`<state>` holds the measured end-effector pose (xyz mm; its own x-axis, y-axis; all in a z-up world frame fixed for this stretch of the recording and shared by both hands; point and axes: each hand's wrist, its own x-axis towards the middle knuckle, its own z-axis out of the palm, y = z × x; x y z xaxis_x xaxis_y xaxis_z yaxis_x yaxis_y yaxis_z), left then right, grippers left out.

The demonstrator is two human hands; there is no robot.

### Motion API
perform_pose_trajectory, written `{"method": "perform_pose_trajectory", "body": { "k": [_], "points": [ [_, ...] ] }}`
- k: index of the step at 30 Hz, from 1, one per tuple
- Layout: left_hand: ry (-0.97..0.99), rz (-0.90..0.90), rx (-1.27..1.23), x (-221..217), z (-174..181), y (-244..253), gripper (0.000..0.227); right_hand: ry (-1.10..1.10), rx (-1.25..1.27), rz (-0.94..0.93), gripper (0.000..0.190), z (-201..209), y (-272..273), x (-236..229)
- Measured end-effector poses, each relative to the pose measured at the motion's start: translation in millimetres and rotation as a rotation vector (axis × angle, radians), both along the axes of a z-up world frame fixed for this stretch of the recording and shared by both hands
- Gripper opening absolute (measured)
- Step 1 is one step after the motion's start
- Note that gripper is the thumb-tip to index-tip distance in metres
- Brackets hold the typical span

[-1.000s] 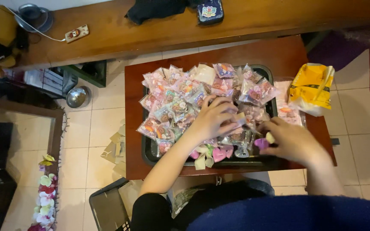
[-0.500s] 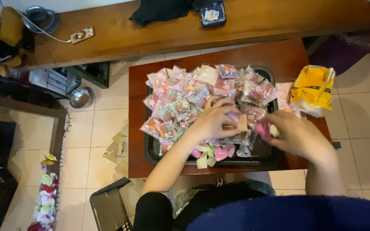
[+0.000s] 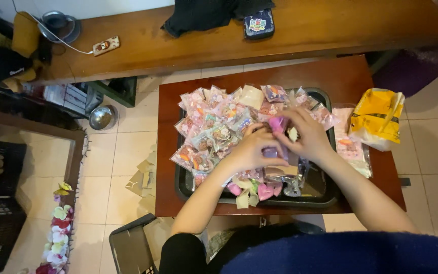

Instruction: The recorder is sorting various small packaged items and heart-shaped objects into a tray.

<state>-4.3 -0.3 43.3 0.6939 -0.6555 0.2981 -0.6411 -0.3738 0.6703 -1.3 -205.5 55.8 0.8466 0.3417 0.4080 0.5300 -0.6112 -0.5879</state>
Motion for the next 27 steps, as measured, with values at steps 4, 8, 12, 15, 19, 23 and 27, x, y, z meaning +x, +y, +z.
{"method": "perform_pose_trajectory", "body": {
  "k": [4, 8, 12, 15, 19, 23, 27],
  "points": [
    [0.100, 0.142, -0.063, 1.8, -10.4, 2.9, 0.030, -0.123, 0.049, -0.033, 0.047, -12.8, 0.6, 0.7],
    [0.245, 0.260, -0.238, 1.4, 6.8, 3.6, 0.046, -0.144, 0.136, 0.064, 0.056, -20.1, -0.5, 1.5],
    [0.216, 0.195, -0.371, 2.9, -2.9, 5.6, 0.050, 0.061, 0.292, 0.036, 0.067, -42.0, -5.2, 3.2],
    [0.318, 0.198, -0.467, -0.5, -6.5, 3.4, 0.040, 0.186, 0.554, 0.265, 0.068, -44.9, -8.9, 11.2],
    [0.306, 0.196, -0.488, -1.6, -11.4, -2.3, 0.036, 0.741, 1.348, 0.466, 0.067, -15.5, -4.2, 1.2],
    [-0.115, 0.267, -0.244, -5.1, -7.7, -7.3, 0.042, 1.032, 1.435, 0.450, 0.054, -51.4, -10.3, 1.6],
    [-0.288, 0.352, -0.086, -6.0, -7.5, -2.6, 0.040, 1.260, 1.379, 0.320, 0.050, -26.9, 1.1, -1.9]
  ]
}}
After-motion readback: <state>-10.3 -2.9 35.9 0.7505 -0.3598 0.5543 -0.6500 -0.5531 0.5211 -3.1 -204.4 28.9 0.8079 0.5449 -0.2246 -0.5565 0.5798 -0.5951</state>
